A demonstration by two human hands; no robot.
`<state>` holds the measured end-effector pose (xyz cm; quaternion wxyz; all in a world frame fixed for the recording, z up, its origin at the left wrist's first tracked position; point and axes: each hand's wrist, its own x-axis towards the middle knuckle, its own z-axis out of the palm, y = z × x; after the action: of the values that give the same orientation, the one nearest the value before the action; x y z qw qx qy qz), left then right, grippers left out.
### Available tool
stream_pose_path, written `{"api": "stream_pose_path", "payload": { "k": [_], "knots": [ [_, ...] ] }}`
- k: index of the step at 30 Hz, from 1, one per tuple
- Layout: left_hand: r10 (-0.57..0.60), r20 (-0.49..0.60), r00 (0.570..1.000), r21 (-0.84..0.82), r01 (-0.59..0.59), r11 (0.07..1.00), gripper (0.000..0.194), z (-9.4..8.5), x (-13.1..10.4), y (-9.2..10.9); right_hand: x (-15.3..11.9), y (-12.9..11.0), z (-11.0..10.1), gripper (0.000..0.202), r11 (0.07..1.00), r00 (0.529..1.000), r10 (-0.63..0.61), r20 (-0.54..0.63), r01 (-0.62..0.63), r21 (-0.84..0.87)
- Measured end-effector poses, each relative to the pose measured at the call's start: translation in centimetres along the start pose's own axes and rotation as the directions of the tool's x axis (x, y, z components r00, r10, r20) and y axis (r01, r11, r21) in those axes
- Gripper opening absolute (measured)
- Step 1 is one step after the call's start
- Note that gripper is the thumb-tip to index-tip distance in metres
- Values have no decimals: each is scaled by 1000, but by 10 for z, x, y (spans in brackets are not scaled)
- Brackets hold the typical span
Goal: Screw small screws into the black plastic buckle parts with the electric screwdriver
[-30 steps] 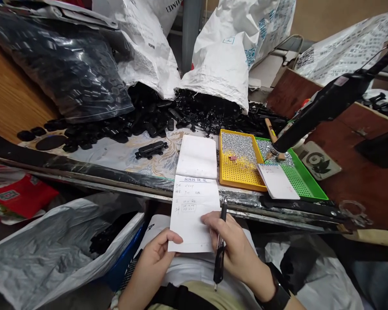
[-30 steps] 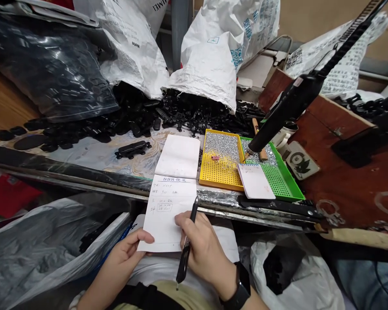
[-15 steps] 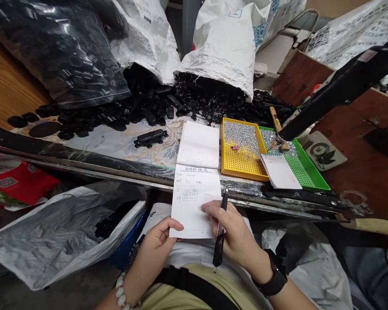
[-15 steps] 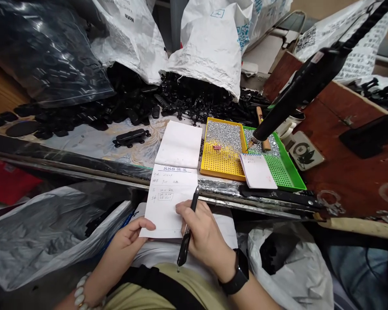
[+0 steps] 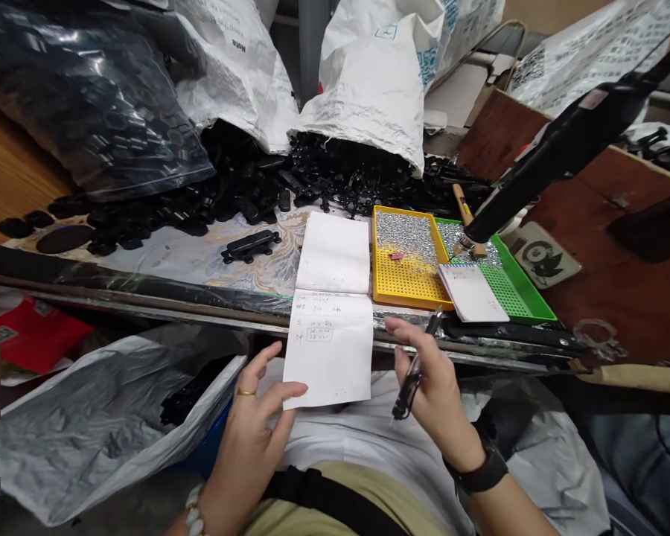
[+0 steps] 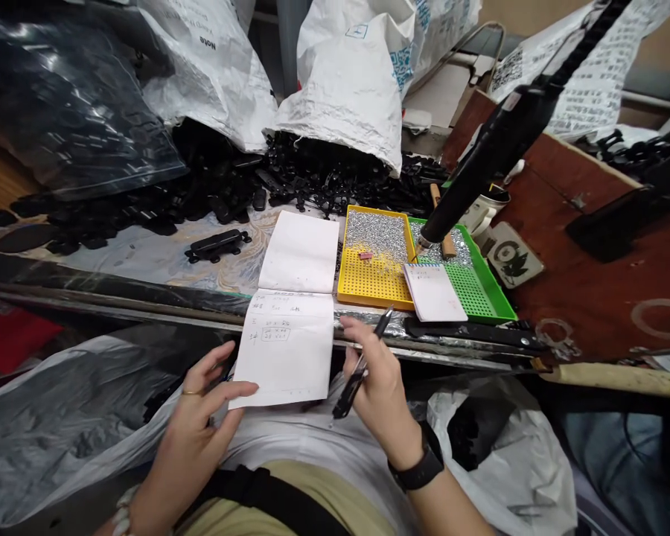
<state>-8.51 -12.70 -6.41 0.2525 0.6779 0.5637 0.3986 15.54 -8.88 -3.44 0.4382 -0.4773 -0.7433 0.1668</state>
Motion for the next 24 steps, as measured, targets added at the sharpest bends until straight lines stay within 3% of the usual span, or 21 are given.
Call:
{"api": "stream_pose_path", "payload": {
  "k": [2, 4, 6, 8, 9, 11, 13, 15, 17, 18, 19, 20, 22, 24],
  "knots": [
    [143, 40, 989, 61, -146, 987, 25, -8, 5, 2, 3, 2, -1, 30, 996, 997, 70, -29, -68, 56],
    [161, 122, 979, 27, -165, 986, 18, -15, 14, 7, 4, 2, 2, 28, 993, 996, 86, -8, -85, 86],
    [48, 161, 986, -39, -42, 998, 10, -22, 31, 16, 4, 2, 8, 29, 987, 995, 94, 15, -95, 130],
    [-106, 124, 987, -129, 122, 984, 16, -29, 59, 28, 3, 3, 14, 31, 972, 992, 122, 29, -126, 197],
    [-173, 87, 981, -190, 186, 964, 17, -33, 78, 35, 2, 4, 17, 32, 965, 990, 137, 36, -142, 219],
    [-169, -67, 983, -340, 137, 930, 11, -42, 120, 48, 1, 6, 20, 33, 968, 990, 136, 39, -141, 205],
    [-140, -313, 939, -521, -47, 852, 9, -48, 156, 59, 1, 7, 20, 33, 984, 995, 94, 31, -97, 147],
    [1, -471, 882, -425, -228, 876, 17, -50, 170, 64, 1, 7, 19, 34, 994, 998, 56, 34, -59, 88],
    [99, -432, 896, -295, -244, 924, 16, -43, 155, 58, 1, 7, 18, 35, 997, 998, 52, 40, -54, 56],
    [75, -329, 941, -278, -172, 945, 11, -37, 138, 50, 1, 8, 18, 35, 997, 998, 52, 40, -54, 49],
    [-43, -187, 981, -302, -16, 953, 10, -30, 118, 39, 2, 8, 17, 34, 998, 998, 51, 40, -53, 46],
    [-212, -46, 976, -330, 186, 925, 12, -22, 97, 26, 2, 8, 17, 33, 998, 998, 46, 41, -48, 45],
    [-475, 194, 858, -352, 513, 783, 23, -4, 60, -3, 3, 8, 17, 31, 999, 999, 27, 45, -29, 43],
    [-522, 248, 816, -360, 578, 733, 34, 13, 39, -28, 4, 9, 17, 30, 999, 999, 8, 42, -10, 34]
  ]
}}
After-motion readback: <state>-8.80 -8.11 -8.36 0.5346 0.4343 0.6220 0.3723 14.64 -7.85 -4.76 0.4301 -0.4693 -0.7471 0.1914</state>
